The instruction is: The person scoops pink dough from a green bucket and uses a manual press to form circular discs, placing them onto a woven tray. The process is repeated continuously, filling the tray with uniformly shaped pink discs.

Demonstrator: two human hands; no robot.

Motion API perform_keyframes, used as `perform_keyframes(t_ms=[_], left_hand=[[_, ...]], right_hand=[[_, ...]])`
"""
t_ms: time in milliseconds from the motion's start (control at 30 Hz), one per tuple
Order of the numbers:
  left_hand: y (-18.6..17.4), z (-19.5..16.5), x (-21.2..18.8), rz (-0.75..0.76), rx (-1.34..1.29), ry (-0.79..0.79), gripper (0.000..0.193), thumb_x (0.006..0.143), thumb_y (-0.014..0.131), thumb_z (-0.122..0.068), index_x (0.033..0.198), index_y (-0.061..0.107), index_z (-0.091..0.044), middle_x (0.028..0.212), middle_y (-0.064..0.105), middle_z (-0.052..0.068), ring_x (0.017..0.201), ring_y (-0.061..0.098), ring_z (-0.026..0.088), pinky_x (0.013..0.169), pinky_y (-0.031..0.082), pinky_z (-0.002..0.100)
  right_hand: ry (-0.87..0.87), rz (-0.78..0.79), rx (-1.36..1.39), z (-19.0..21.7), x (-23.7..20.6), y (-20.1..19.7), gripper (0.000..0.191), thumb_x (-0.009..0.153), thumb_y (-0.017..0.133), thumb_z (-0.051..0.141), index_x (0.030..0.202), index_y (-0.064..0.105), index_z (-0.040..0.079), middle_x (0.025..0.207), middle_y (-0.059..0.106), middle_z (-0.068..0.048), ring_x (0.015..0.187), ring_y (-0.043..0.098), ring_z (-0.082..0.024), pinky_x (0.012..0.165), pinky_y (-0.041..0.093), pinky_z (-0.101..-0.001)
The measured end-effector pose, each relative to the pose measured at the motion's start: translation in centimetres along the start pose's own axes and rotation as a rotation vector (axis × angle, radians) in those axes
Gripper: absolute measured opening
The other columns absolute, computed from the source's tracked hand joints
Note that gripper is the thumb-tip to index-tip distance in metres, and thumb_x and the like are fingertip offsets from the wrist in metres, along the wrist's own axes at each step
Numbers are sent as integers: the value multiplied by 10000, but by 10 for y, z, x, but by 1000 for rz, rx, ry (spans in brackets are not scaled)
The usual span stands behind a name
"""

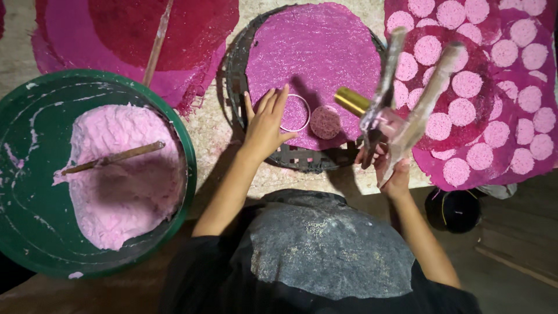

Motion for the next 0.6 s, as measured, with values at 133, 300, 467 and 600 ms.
perform_keyframes(t_ms=[133, 300, 467, 600], left_hand=[[-17, 1, 33, -1, -1029, -78, 1035, 862, 793, -490, 1641, 291, -30, 1681, 401, 185, 1588, 328, 302, 1283, 255, 484], [-49, -27, 58, 216, -2284, 415, 808, 948, 611, -623, 1543, 425, -108, 1411, 598, 109, 1349, 545, 260, 1228, 397, 444], [-39, -2, 77, -152, -2403, 326, 419, 1068, 533, -540, 1126, 609, -132, 981, 609, 5, 971, 619, 187, 1085, 476, 413], [-42, 29, 81, -202, -2477, 452, 352, 1074, 512, -498, 968, 548, -165, 889, 598, -17, 919, 620, 163, 1040, 519, 418]], right_hand=[[119, 288, -242, 13, 25, 10, 906, 996, 357, 849, 1229, 550, -5, 1001, 671, -131, 948, 668, -239, 833, 574, -371], [784, 563, -260, 16, 51, 41, 821, 940, 287, 714, 1132, 591, -24, 924, 731, -173, 845, 749, -263, 825, 607, -384], [800, 612, -691, 68, 103, 61, 845, 932, 211, 732, 1039, 658, 23, 809, 691, -98, 747, 679, -208, 728, 601, -355], [750, 520, -947, 81, 126, 84, 825, 959, 276, 701, 985, 715, 3, 741, 658, -88, 681, 604, -211, 643, 507, -387]])
Point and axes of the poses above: each hand's wrist, its own x-axis towards the middle knuckle, its own y-axis out of the palm, z = x × y, the point moved 6 cm from there along x, towards the middle knuckle
